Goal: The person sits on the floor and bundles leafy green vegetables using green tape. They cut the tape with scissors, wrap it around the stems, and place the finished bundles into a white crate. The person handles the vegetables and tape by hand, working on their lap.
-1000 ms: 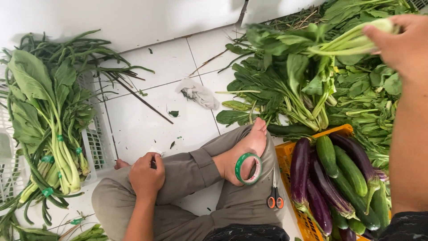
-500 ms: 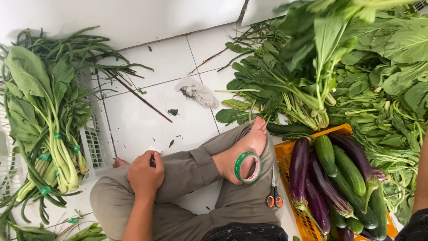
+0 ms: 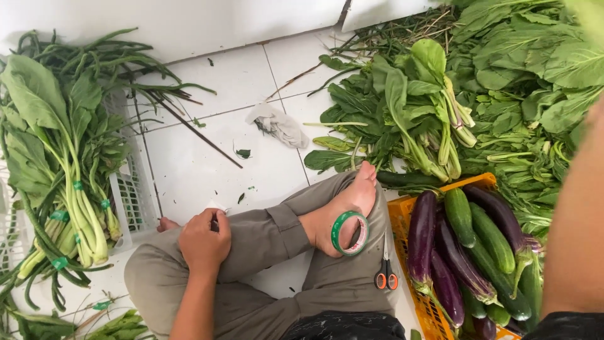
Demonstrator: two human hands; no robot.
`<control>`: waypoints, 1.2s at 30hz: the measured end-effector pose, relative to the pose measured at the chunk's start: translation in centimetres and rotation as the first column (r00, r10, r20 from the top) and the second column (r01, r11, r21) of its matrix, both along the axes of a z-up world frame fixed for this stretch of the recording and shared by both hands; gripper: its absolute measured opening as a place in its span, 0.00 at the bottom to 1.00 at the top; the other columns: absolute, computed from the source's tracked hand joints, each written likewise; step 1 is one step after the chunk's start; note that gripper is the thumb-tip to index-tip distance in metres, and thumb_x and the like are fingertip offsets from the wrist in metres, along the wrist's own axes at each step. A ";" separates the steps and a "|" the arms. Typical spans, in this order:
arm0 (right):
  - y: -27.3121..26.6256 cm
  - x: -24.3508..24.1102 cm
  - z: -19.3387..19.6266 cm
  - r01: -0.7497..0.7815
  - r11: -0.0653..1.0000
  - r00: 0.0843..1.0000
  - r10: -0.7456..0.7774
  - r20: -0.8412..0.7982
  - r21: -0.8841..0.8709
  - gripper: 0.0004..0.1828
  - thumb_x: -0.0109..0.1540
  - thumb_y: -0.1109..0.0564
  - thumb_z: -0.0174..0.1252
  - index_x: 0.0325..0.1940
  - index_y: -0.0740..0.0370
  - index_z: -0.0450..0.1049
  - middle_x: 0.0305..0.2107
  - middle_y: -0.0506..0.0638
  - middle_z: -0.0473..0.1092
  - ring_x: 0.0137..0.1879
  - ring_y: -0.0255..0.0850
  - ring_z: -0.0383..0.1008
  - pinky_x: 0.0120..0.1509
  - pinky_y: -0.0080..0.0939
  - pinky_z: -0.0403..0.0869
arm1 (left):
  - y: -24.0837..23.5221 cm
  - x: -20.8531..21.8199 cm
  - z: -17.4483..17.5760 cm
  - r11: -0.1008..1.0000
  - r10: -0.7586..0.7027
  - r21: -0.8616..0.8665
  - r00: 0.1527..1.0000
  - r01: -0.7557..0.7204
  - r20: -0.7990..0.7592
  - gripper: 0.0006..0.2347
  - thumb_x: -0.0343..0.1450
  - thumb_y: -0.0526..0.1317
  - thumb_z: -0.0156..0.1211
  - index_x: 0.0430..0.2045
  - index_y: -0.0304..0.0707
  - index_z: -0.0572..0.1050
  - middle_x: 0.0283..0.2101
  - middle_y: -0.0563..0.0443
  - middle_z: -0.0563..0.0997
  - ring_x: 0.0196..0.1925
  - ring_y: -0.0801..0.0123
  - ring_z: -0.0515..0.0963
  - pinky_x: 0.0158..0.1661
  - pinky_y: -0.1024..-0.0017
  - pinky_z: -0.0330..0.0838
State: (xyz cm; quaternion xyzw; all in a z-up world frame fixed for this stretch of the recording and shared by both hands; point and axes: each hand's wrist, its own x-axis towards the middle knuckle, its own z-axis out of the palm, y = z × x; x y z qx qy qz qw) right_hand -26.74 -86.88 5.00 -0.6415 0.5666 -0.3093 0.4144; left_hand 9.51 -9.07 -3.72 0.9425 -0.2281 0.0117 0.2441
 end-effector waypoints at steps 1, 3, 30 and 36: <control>2.7 1.9 0.6 0.033 0.999 0.999 -0.033 0.010 0.024 0.53 0.54 0.16 0.32 0.78 0.41 0.53 0.75 0.55 0.44 0.77 0.62 0.35 0.71 0.82 0.40 | -0.1 0.1 -0.1 1.000 -0.009 -0.004 1.000 0.009 0.011 0.10 0.75 0.44 0.54 0.28 0.48 0.82 0.26 0.49 0.83 0.33 0.57 0.84 0.42 0.66 0.77; 13.8 5.6 2.5 0.042 0.977 0.998 -0.050 -0.035 -0.207 0.29 0.61 0.41 0.47 0.66 0.47 0.60 0.62 0.51 0.58 0.66 0.48 0.57 0.67 0.56 0.62 | 0.1 0.0 -0.2 1.000 -0.017 -0.001 0.999 0.017 0.029 0.09 0.75 0.43 0.55 0.27 0.48 0.81 0.24 0.50 0.82 0.32 0.57 0.83 0.42 0.66 0.77; 32.2 17.3 6.4 -0.470 0.841 0.791 0.267 0.551 0.267 0.24 0.68 0.51 0.46 0.67 0.63 0.62 0.34 0.46 0.70 0.30 0.31 0.69 0.28 0.28 0.65 | -0.8 -0.6 1.4 0.984 0.044 -0.172 0.999 -0.046 -0.016 0.06 0.69 0.39 0.58 0.26 0.38 0.81 0.23 0.51 0.80 0.26 0.59 0.76 0.34 0.66 0.69; 40.9 16.6 8.0 -0.756 0.653 0.570 0.690 0.446 -0.044 0.29 0.58 0.57 0.58 0.63 0.68 0.66 0.37 0.51 0.73 0.38 0.37 0.72 0.41 0.32 0.73 | -0.6 -0.5 0.9 0.994 -0.048 -0.101 0.995 0.039 -0.086 0.08 0.69 0.44 0.60 0.34 0.44 0.81 0.30 0.55 0.83 0.34 0.60 0.80 0.41 0.64 0.72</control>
